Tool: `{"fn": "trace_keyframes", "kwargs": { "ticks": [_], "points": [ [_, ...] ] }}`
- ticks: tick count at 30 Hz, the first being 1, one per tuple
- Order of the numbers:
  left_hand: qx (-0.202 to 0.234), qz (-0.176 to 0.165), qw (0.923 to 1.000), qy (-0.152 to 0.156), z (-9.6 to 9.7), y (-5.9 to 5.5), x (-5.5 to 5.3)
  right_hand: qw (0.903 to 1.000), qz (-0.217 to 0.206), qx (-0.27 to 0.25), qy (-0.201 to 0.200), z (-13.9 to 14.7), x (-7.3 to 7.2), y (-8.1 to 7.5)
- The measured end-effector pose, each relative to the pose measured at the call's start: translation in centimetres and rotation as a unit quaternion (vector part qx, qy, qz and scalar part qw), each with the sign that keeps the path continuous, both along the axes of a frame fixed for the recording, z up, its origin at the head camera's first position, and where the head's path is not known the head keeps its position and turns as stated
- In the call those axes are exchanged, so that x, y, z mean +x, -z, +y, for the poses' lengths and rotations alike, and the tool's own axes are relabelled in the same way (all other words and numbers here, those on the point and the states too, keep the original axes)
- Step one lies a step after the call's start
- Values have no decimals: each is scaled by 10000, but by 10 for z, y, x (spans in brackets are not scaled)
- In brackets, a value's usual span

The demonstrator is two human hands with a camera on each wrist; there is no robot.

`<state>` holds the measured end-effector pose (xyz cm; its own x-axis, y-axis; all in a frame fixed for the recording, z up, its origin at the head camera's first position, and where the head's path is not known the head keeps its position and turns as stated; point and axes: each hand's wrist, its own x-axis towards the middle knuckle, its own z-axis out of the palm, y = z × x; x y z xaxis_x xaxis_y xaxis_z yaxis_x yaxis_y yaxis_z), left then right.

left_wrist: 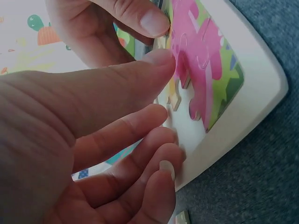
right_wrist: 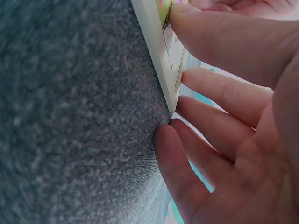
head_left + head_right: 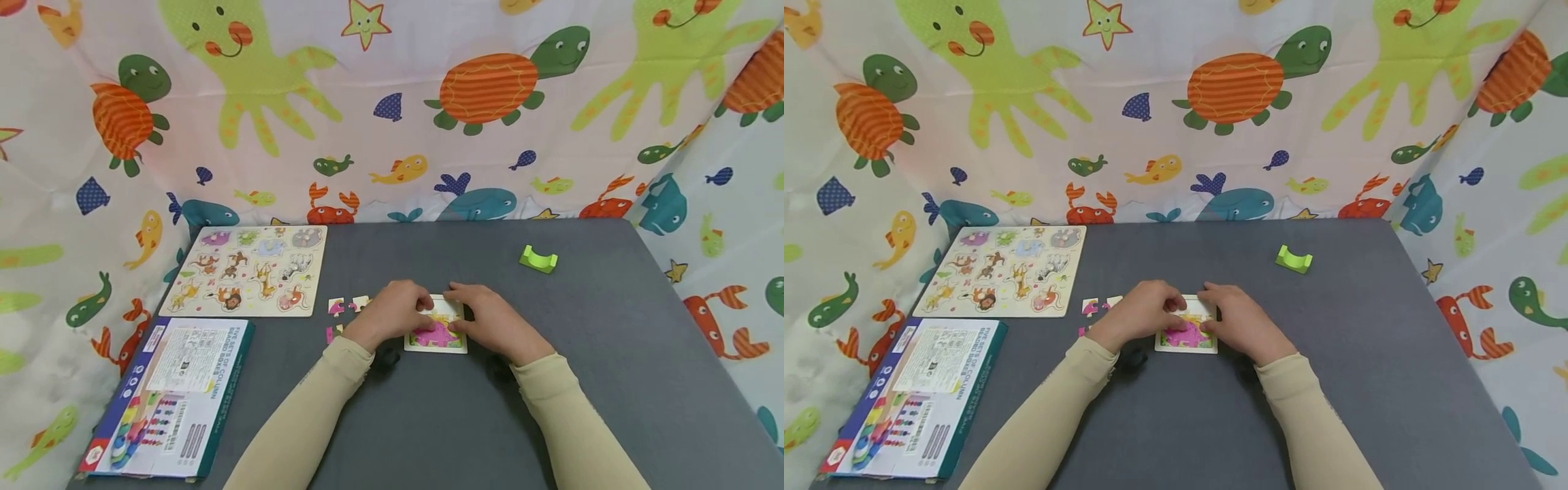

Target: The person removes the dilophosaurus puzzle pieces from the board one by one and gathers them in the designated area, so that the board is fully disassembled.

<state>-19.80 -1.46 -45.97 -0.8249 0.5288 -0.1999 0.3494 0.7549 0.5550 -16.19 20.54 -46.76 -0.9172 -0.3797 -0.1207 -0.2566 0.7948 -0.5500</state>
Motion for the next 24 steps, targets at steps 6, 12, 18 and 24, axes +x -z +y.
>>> {"fn": "trace_keyframes", "kwargs": {
  "ticks": [6,12,18,24],
  "points": [
    [-38,130,9998,119,2,1,2,10000,42,-8,0,1,-1,-1],
    [40,226,9996,147,0,4,4,9999,63,-85,-22,-1,0,2],
    [60,239,9996,112,1,4,5,10000,74,-55,28,-1,0,3],
    [97,299,9995,95,0,7,5,9999,86,-48,63,-2,-1,4]
  ]
}}
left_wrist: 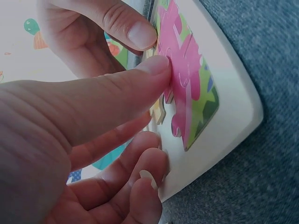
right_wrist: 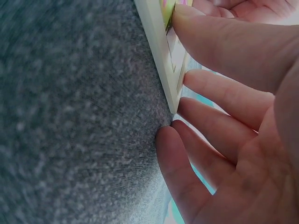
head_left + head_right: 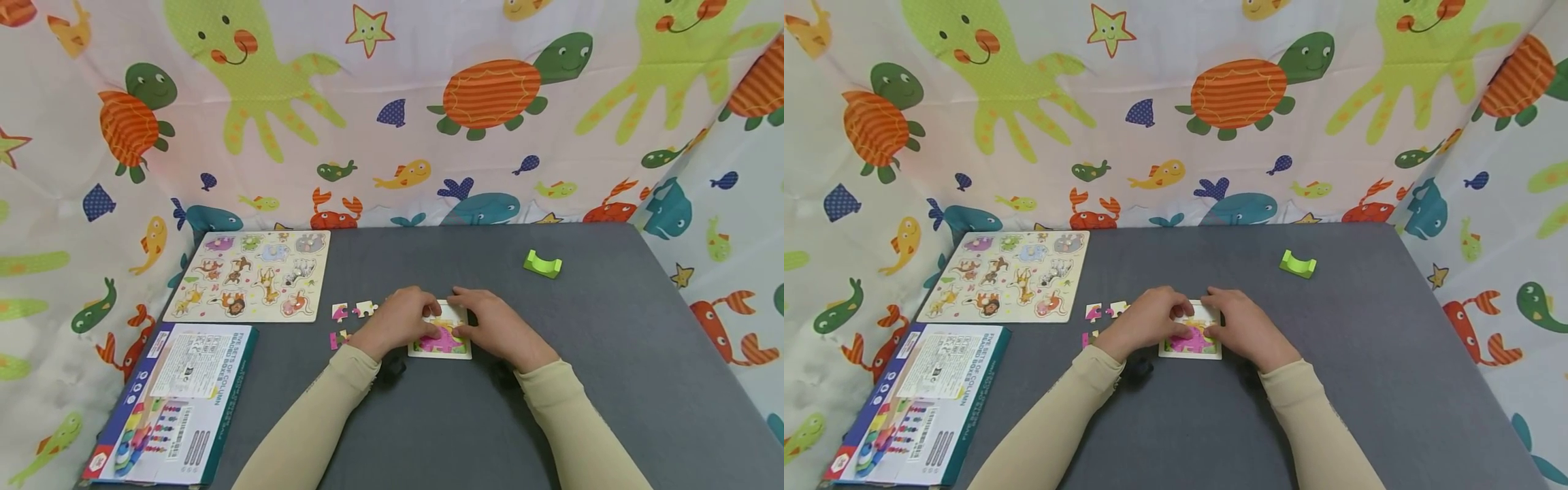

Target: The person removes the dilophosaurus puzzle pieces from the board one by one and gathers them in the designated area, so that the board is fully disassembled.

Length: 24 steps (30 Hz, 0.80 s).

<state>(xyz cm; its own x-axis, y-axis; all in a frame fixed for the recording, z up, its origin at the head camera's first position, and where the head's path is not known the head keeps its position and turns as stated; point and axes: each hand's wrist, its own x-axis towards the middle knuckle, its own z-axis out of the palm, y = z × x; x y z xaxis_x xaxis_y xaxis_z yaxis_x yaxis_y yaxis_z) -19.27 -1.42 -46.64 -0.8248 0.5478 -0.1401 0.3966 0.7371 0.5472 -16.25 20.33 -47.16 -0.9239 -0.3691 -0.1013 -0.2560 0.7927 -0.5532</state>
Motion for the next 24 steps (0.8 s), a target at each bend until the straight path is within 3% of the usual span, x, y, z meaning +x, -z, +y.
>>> {"fn": "trace_keyframes", "kwargs": {
  "ticks": [6,24],
  "points": [
    [121,-7,9999,-19,1,1,0,10000,-17,21,9,1,0,1],
    [978,-502,9938,-137,-6,0,-6,9999,-55,115,24,-1,-2,-2]
  ]
}}
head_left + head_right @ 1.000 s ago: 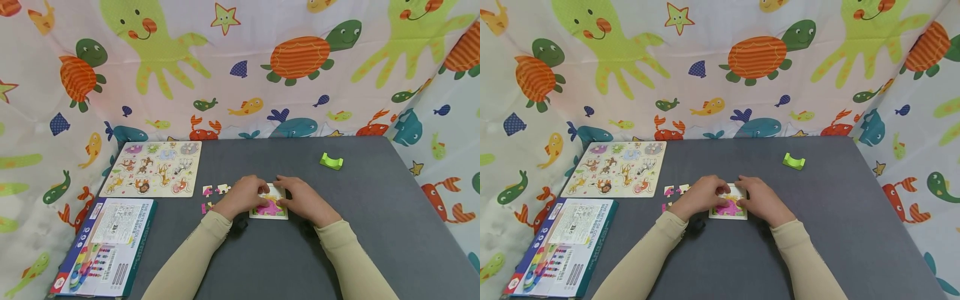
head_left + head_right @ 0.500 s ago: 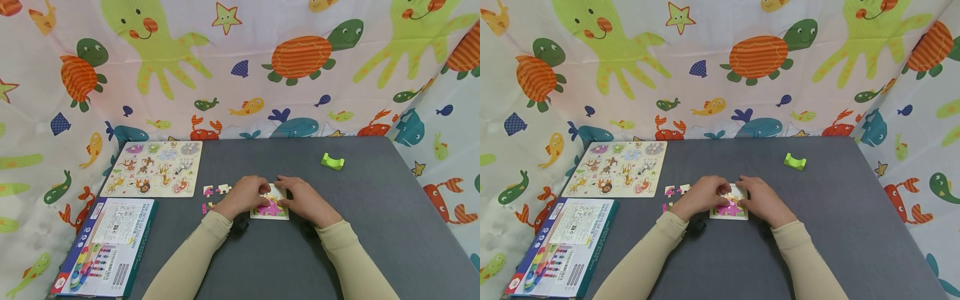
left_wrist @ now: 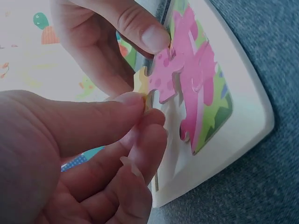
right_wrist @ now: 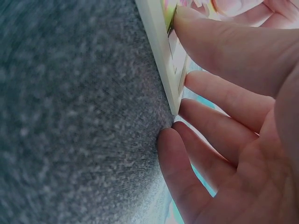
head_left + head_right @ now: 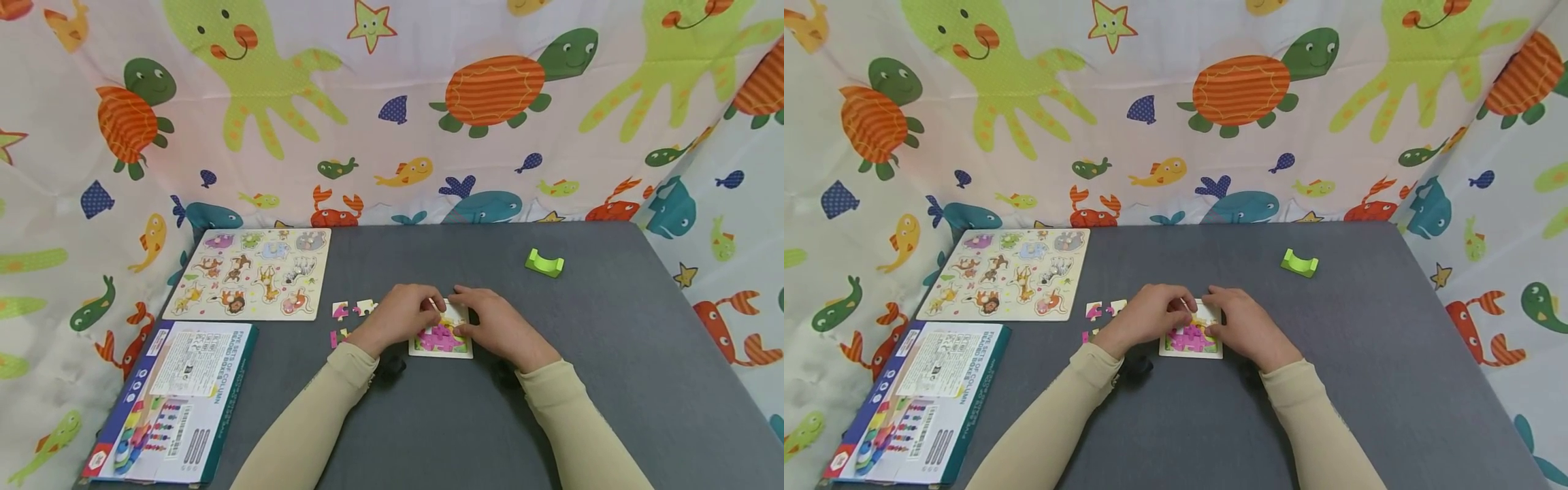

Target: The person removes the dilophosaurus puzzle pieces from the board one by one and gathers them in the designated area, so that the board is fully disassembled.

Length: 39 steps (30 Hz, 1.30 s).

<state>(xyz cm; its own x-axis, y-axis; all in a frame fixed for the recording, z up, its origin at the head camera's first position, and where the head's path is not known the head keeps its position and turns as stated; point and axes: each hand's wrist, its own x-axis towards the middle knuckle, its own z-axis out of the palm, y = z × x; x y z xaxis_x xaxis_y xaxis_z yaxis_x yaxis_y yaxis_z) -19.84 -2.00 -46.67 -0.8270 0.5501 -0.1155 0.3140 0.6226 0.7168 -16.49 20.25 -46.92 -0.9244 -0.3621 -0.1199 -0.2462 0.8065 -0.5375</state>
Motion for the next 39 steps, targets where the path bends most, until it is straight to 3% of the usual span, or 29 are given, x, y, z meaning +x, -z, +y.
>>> {"fn": "trace_keyframes", "kwargs": {
  "ticks": [13,19,29,34,39],
  "points": [
    [340,-234,9990,-186,-6,-6,3,10000,77,-39,38,1,2,-2],
    [357,-141,9974,-608,-36,-9,13,10000,5,-12,-21,-1,1,0],
    [-38,-158,9920,-1251,-94,-11,30,10000,72,-53,-24,-2,2,-3],
    [-188,-166,9882,-1511,-108,-10,34,10000,41,-32,-24,-2,1,-3],
    [-306,-72,9885,-1477,-113,-5,39,10000,7,-8,-30,-3,2,-1]
  ]
}}
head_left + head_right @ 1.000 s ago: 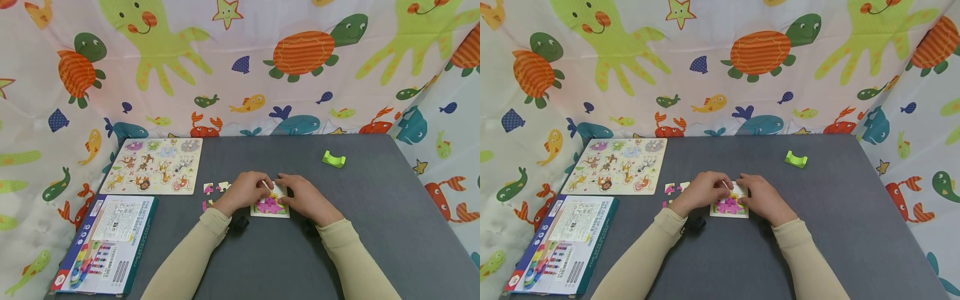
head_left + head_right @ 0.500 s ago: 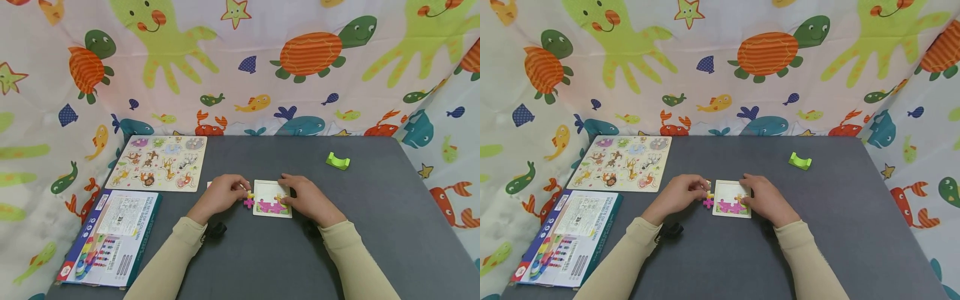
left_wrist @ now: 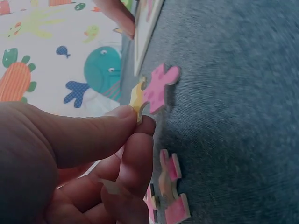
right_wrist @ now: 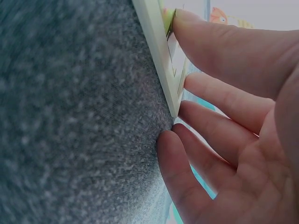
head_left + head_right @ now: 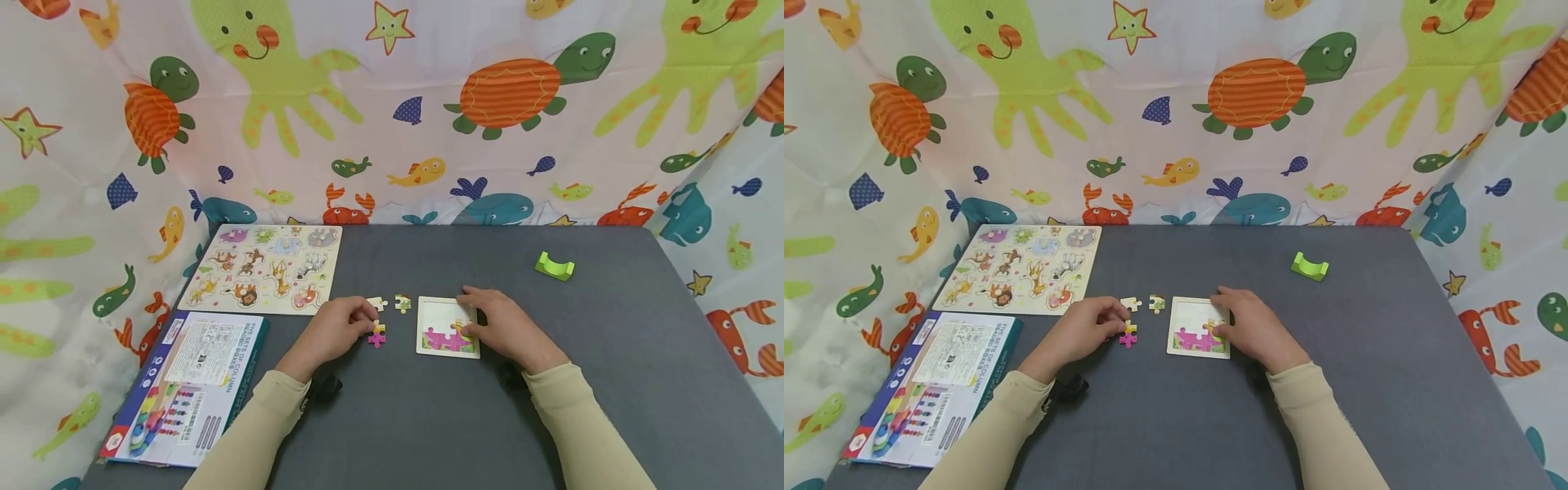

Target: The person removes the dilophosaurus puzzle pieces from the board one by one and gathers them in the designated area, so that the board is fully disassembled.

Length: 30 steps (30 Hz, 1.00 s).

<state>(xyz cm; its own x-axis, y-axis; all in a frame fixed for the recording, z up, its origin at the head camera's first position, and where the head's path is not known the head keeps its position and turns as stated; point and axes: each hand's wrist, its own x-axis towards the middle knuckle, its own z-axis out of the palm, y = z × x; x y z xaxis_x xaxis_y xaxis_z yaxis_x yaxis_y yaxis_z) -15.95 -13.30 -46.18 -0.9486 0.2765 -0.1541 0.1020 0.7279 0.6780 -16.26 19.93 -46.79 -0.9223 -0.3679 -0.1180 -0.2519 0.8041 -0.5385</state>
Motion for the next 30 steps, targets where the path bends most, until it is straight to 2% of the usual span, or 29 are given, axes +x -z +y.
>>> {"fn": "trace_keyframes", "kwargs": {
  "ticks": [7,15,19,24,28,30],
  "points": [
    [-164,210,9996,-32,3,2,3,10000,-38,1,14,3,4,4],
    [-345,411,9985,-59,8,1,-1,9999,-47,-4,94,6,4,2],
    [-324,554,9979,-18,16,-1,-4,10000,-59,-2,79,6,2,2],
    [-191,696,9964,453,43,-5,-8,10000,-65,-4,-59,6,1,2],
    [-329,794,9919,935,74,-7,-14,9999,-110,-36,-94,6,1,2],
    [-401,712,9903,1120,89,-6,-18,9999,-104,-19,-135,6,1,2]
  ]
}}
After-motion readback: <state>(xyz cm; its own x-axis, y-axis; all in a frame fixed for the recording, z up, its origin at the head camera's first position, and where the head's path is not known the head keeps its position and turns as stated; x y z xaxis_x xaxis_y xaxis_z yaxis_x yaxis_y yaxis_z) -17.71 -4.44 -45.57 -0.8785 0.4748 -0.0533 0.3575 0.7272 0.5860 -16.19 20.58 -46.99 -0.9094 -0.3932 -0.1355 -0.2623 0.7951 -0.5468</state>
